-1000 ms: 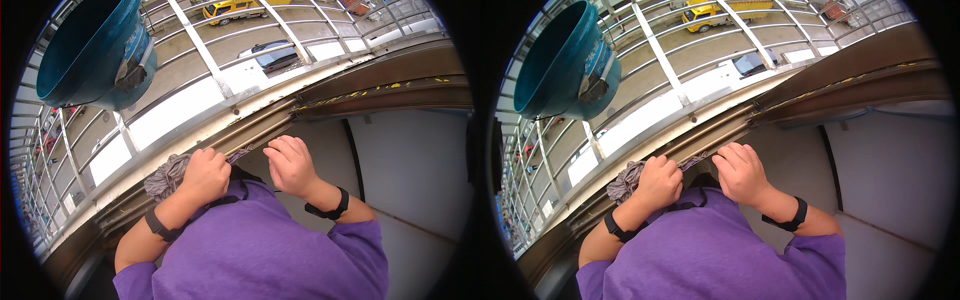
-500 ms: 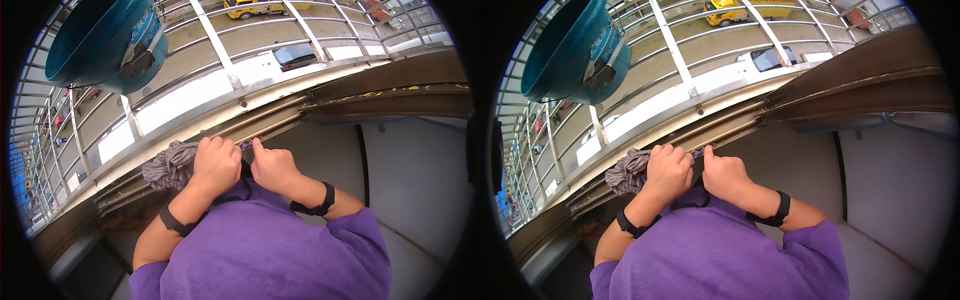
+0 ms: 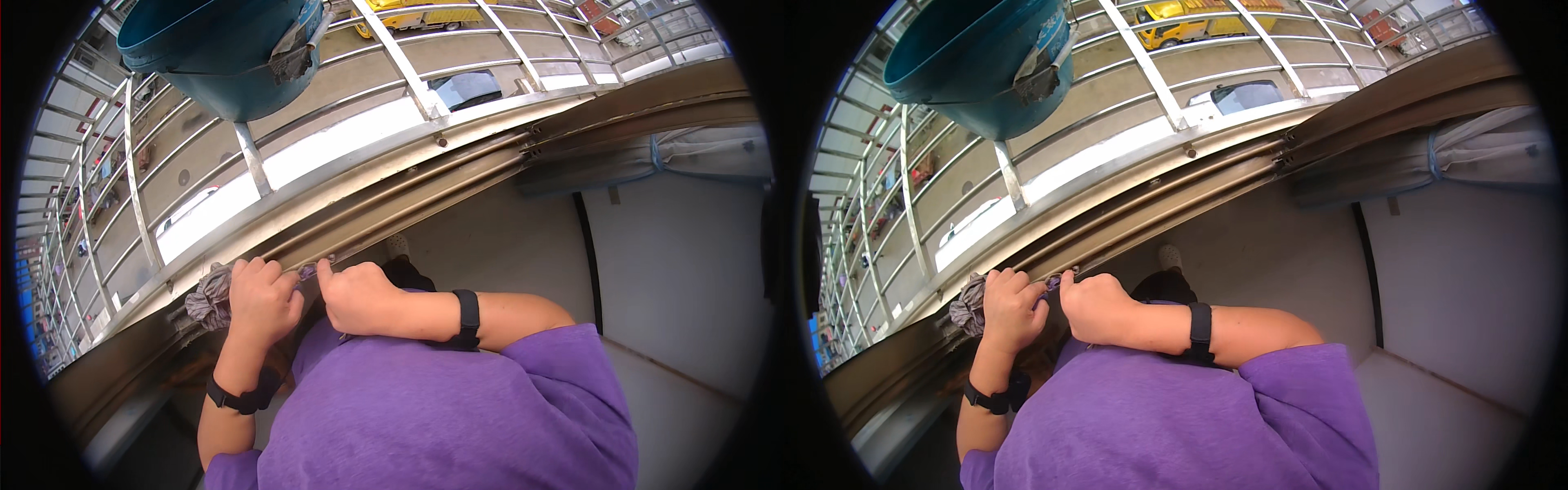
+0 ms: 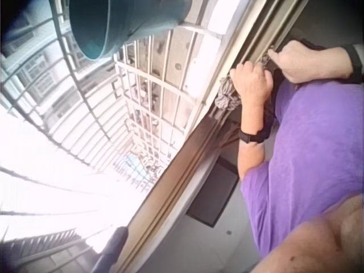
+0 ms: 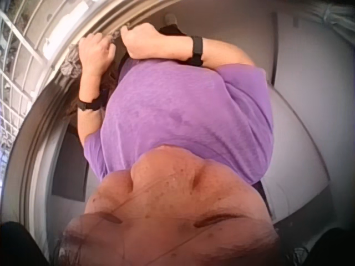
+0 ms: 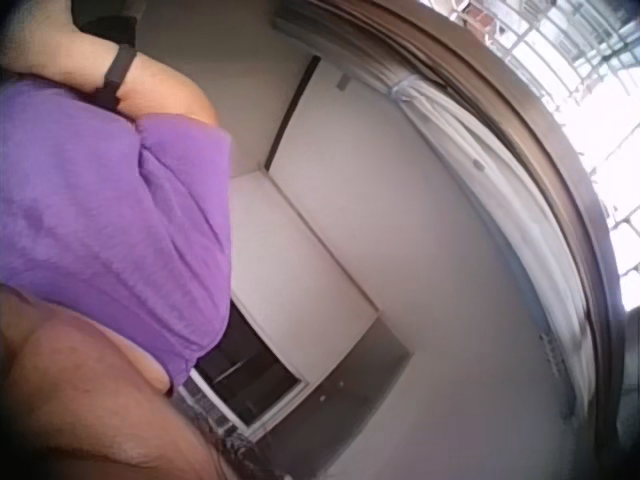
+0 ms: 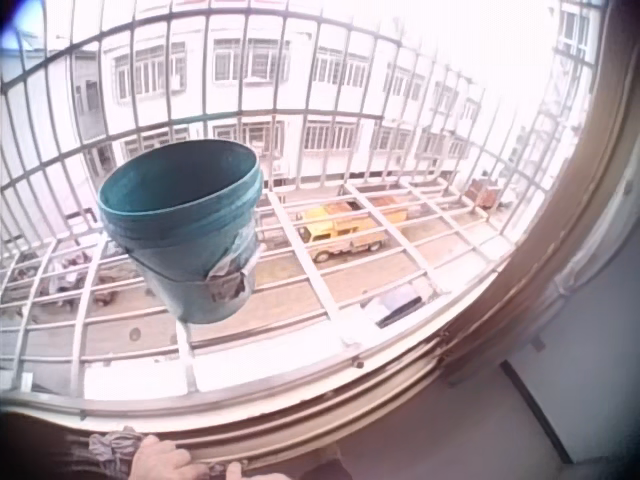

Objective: The person wipes the metal window frame with a cloth, repeatedly dipping the cloth into a bucket of water and wringing it out. They clean along the frame's edges and corners, occasionally adjusting their grip and position.

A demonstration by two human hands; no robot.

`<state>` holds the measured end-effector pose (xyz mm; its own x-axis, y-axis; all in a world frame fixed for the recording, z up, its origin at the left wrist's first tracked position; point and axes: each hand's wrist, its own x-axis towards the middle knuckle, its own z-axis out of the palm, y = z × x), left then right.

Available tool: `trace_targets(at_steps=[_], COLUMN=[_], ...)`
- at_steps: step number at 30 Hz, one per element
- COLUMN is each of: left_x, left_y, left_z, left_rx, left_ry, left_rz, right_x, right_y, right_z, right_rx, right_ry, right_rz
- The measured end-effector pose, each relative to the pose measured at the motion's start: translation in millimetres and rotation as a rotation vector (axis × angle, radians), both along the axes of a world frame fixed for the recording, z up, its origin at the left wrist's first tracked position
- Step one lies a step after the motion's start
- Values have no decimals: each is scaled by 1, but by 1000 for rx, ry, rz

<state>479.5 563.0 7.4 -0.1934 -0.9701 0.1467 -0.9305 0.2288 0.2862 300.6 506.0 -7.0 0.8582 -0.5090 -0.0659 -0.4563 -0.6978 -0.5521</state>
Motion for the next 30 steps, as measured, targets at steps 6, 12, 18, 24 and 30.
trace_targets(at_steps=[6,12,18,24,30], left_x=[26,-42,-66,21,-46], left_y=[26,-31,-52,13,-36], left_z=[0,-18,-26,-5,-18], left_rx=[-7,-108,-133,7,-71], left_ry=[-32,-20,29,-6,8], left_rz=[-99,-215,-223,-105,-270], right_x=[24,-36,-69,12,-51], right_y=[17,-21,-42,11,-25], right_z=[-1,5,2,-15,-5], right_rx=[-134,-402,-307,-146,-350], right_ry=[97,166,91,-40,89], right_rz=[75,-66,-140,55,-40])
